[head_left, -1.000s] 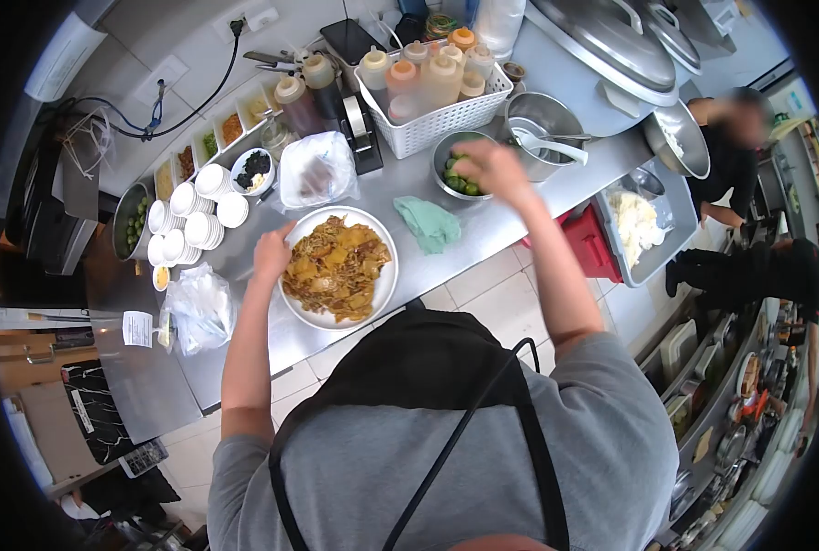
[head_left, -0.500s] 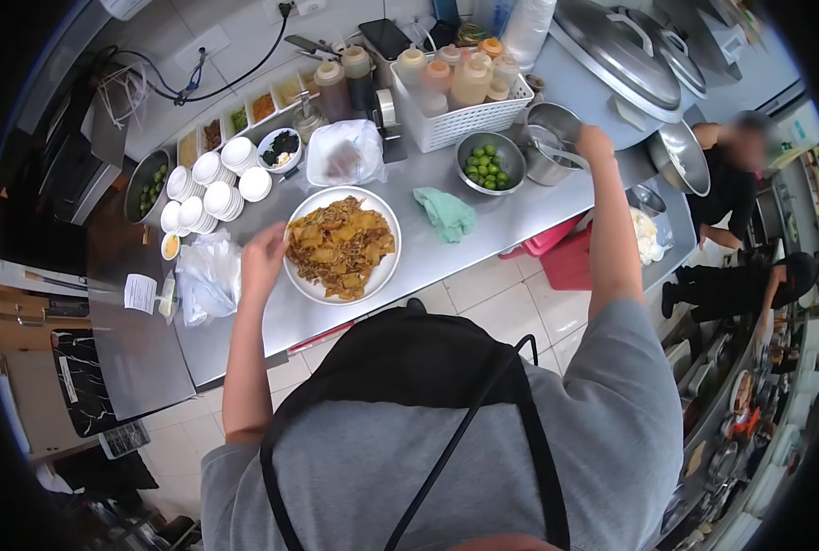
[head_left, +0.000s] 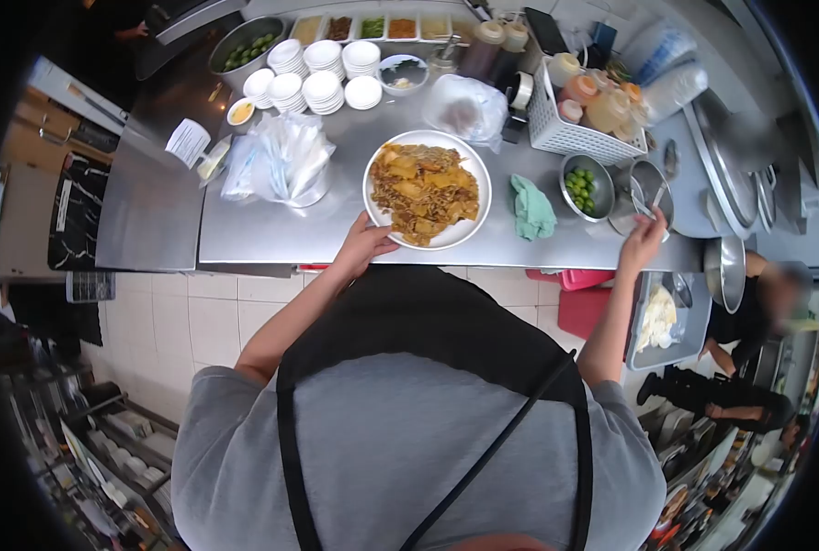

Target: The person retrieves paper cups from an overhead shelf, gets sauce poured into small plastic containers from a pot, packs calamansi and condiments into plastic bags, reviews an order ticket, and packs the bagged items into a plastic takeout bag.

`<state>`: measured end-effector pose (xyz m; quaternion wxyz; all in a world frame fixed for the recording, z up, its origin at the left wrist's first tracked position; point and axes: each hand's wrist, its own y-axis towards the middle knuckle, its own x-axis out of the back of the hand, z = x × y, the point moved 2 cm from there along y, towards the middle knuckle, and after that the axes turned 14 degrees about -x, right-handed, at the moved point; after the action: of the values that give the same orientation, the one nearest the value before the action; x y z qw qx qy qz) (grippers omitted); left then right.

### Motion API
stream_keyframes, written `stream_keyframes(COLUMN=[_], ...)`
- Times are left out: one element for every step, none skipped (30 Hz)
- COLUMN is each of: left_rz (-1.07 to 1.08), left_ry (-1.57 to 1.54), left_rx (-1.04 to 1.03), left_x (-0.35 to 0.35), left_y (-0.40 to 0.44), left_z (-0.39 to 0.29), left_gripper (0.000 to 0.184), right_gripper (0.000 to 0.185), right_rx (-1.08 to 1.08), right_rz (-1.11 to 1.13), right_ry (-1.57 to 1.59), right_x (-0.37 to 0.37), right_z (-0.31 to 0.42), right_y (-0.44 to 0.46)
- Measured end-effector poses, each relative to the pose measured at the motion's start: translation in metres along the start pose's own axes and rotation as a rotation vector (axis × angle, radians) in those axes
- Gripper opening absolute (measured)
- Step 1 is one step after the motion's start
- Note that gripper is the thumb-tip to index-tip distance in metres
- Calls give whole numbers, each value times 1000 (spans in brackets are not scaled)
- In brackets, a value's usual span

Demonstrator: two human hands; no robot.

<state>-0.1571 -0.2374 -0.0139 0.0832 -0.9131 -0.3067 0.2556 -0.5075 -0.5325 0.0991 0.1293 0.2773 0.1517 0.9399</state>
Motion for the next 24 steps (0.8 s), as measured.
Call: stream_keyframes(left_rz=[-3,-3,-11,42,97,106,105,106,107,56,57,77,97,96,76,55,54,34,15,15,18,21,22,27], left_ry=[28,57,56,177,299,330,329,473,618,646,647,606,564,565,535,506,506,484,462,461,442,423,423,413], left_rx=[-4,-7,-10,30,70,51,49,34,18,28,28,25,22,22,10,-3,-3,-1,0,1,0,-2,-3,0], left_x=[-2,-2,0,4,9,14,19,25,28,28,31,36,39,39,39,39,39,39,40,42,44,46,47,48], left_y=[0,1,6,12,19,25,29,33,34,33,35,36,37,36,35,34,33,32,32,33,34,35,36,36], left_z=[-2,-7,-13,-21,-29,-37,-45,-53,-60,-64,-64,-63,-62,-62,-61,-60,-60,-60,-60,-58,-56,-55,-55,-55], left_gripper=[39,41,41,46,50,55,55,56,57,59,59,58,58,58,58,58,58,58,58,58,58,58,58,58], right_gripper=[29,41,44,40,39,38,38,38,38,37,37,38,40,40,28,18,18,16,15,15,23,36,36,36], right_rx=[105,138,72,94,237,378,441,503,513,523,522,558,595,595,617,639,639,626,612,612,629,647,648,647], right_rz=[55,181,300,385,413,436,467,498,551,604,603,615,628,628,647,664,665,709,752,752,760,768,766,791], right_ry=[13,118,153,193,42,-112,-193,-275,-313,-350,-349,-389,-429,-428,-501,-575,-574,-635,-696,-696,-712,-728,-728,-731], right_x=[-15,-32,-44,-61,-73,-85,-95,-104,-112,-120,-128,-137,-146,-155,-164,-169,-167,-164,-161,-159,-157,-155,-152,-148], right_z=[14,29,54,64,76,88,102,116,128,137,142,145,146,145,143,142,145,150,151,149,145,142,141,140], right_y=[-13,-27,-46,-60,-73,-87,-104,-120,-131,-139,-146,-151,-156,-160,-164,-167,-168,-169,-171,-173,-173,-173,-170,-168])
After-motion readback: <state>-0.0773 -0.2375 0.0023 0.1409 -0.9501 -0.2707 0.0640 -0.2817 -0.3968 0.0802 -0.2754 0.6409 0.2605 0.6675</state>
